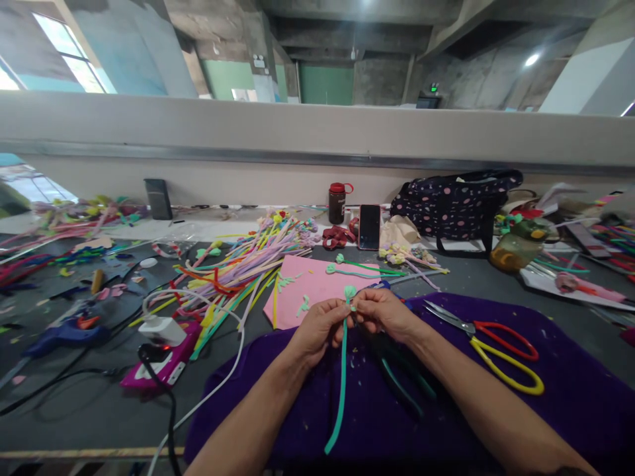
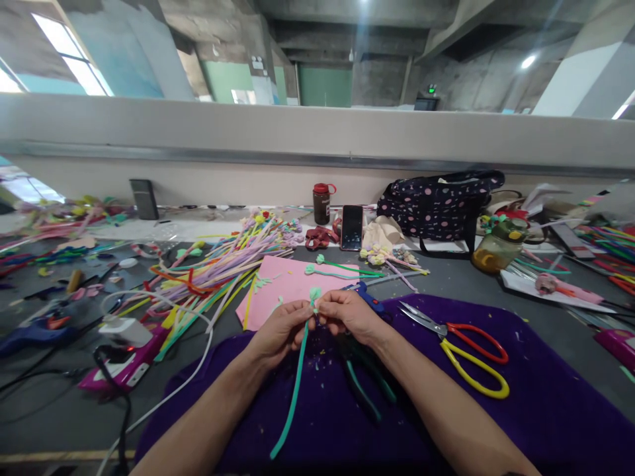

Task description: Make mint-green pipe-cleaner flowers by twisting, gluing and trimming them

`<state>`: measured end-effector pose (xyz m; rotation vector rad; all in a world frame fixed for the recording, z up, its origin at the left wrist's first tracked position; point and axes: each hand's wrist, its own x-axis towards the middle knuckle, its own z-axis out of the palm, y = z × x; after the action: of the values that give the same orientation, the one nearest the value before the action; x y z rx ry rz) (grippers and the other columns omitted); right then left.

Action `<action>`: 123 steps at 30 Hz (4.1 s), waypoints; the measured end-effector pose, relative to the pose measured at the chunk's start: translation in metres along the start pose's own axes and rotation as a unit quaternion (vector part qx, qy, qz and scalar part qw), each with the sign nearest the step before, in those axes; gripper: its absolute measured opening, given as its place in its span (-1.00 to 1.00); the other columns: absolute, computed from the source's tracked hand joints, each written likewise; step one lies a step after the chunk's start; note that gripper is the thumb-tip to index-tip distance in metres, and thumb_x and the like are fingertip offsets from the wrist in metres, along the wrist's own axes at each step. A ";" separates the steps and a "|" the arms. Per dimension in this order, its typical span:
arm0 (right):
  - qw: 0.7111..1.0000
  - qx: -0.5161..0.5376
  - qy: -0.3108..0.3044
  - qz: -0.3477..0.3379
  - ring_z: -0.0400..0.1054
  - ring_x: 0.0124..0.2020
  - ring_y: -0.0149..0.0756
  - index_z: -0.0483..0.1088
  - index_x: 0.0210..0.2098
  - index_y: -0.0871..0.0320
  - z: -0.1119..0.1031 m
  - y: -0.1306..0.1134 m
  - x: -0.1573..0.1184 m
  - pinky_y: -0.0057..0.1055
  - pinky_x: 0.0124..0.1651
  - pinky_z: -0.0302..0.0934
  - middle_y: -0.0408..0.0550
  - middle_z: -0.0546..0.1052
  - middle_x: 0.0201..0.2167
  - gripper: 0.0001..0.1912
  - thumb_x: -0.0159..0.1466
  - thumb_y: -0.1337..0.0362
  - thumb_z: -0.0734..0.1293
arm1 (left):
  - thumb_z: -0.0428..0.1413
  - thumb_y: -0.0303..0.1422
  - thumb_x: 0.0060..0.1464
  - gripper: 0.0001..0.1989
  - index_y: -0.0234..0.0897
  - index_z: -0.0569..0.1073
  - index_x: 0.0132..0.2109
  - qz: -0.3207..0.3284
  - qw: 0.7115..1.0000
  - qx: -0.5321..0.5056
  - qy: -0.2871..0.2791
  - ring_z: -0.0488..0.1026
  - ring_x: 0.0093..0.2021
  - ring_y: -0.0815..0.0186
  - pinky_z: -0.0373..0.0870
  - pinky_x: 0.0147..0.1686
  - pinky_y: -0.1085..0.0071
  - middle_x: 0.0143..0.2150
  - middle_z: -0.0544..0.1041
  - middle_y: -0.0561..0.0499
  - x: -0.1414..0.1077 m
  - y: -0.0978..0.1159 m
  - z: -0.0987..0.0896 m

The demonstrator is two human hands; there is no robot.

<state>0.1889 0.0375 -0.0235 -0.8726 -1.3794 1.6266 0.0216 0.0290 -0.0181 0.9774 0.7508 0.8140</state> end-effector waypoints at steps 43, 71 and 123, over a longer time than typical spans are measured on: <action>0.841 -0.464 -0.006 -0.277 0.29 -0.27 -0.33 0.38 -0.38 0.13 -0.013 -0.037 -0.013 -0.38 -0.19 0.17 -0.07 0.39 -0.33 -0.90 0.17 0.42 0.25 | 0.10 -0.36 -0.12 -0.86 -0.40 0.41 -0.46 -0.108 0.993 0.036 -0.012 0.12 -0.87 0.57 -0.03 -0.88 0.64 -0.70 0.42 0.08 0.000 0.000 -0.002; 0.799 -0.535 -0.017 -0.276 0.27 -0.24 -0.33 0.37 -0.39 0.14 -0.012 -0.040 -0.015 -0.38 -0.17 0.16 -0.07 0.39 -0.30 -0.89 0.18 0.42 0.24 | 0.10 -0.31 -0.14 -0.82 -0.39 0.41 -0.47 -0.094 0.992 0.076 -0.026 0.07 -0.87 0.58 -0.09 -0.87 0.61 -0.70 0.39 0.09 -0.001 0.001 -0.002; 0.987 -0.138 0.012 -0.085 0.33 -0.41 -0.38 0.36 -0.15 0.17 0.005 -0.016 -0.008 -0.47 -0.34 0.17 -0.15 0.46 -0.41 -0.66 0.06 0.29 0.35 | 0.13 -0.24 -0.06 -0.75 -0.40 0.41 -0.45 -0.024 0.999 0.011 -0.035 0.11 -0.82 0.59 -0.08 -0.81 0.61 -0.64 0.42 0.04 -0.006 0.005 -0.002</action>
<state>0.1899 0.0290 -0.0069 -0.9005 -1.6404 1.3118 0.0154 0.0263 -0.0129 0.9985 0.7224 0.7281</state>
